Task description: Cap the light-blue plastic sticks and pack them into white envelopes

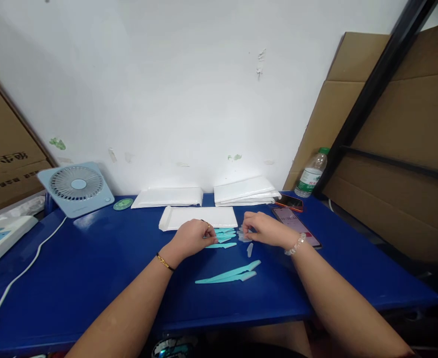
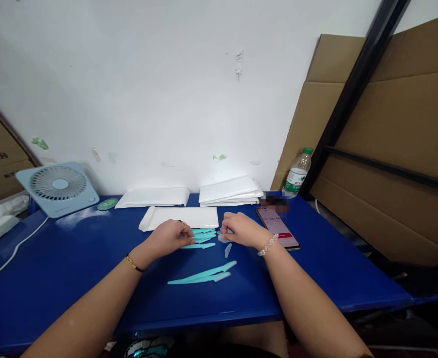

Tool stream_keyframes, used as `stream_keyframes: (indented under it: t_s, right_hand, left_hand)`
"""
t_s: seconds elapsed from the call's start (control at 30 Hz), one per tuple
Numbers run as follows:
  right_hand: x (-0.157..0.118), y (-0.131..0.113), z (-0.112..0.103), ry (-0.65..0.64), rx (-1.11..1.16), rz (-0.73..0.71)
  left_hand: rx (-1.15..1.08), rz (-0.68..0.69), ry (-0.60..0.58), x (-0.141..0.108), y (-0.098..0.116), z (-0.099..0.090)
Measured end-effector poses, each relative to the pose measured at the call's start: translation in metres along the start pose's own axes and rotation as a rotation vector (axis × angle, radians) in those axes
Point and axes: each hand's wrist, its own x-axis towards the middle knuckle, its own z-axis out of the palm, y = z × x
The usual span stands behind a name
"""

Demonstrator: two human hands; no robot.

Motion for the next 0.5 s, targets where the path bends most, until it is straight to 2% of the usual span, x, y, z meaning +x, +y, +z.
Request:
stream_keyframes:
  t_s: [0.1, 0.2, 0.27, 0.37, 0.5]
  right_hand:
    - [-0.007, 0.005, -0.007, -0.004, 0.111, 0.027]
    - [-0.012, -0.003, -0.012, -0.171, 0.251, -0.089]
    - [-0.013, -0.009, -0.009, -0.287, 0.252, -0.141]
    - [-0.010, -0.016, 0.000, -0.334, 0.148, -0.107]
    - [-0.005, -0.021, 0.007, -0.285, 0.081, -0.112]
  left_hand:
    - [0.038, 0.014, 0.016, 0.002, -0.008, 0.000]
    - [0.090, 0.056, 0.062, 0.002, -0.006, -0.001]
    - [0.074, 0.092, 0.073, 0.000, 0.001, -0.002]
    - [-0.044, 0.152, -0.029, -0.005, 0.014, -0.003]
    - [-0.094, 0.203, -0.179, -0.009, 0.024, 0.005]
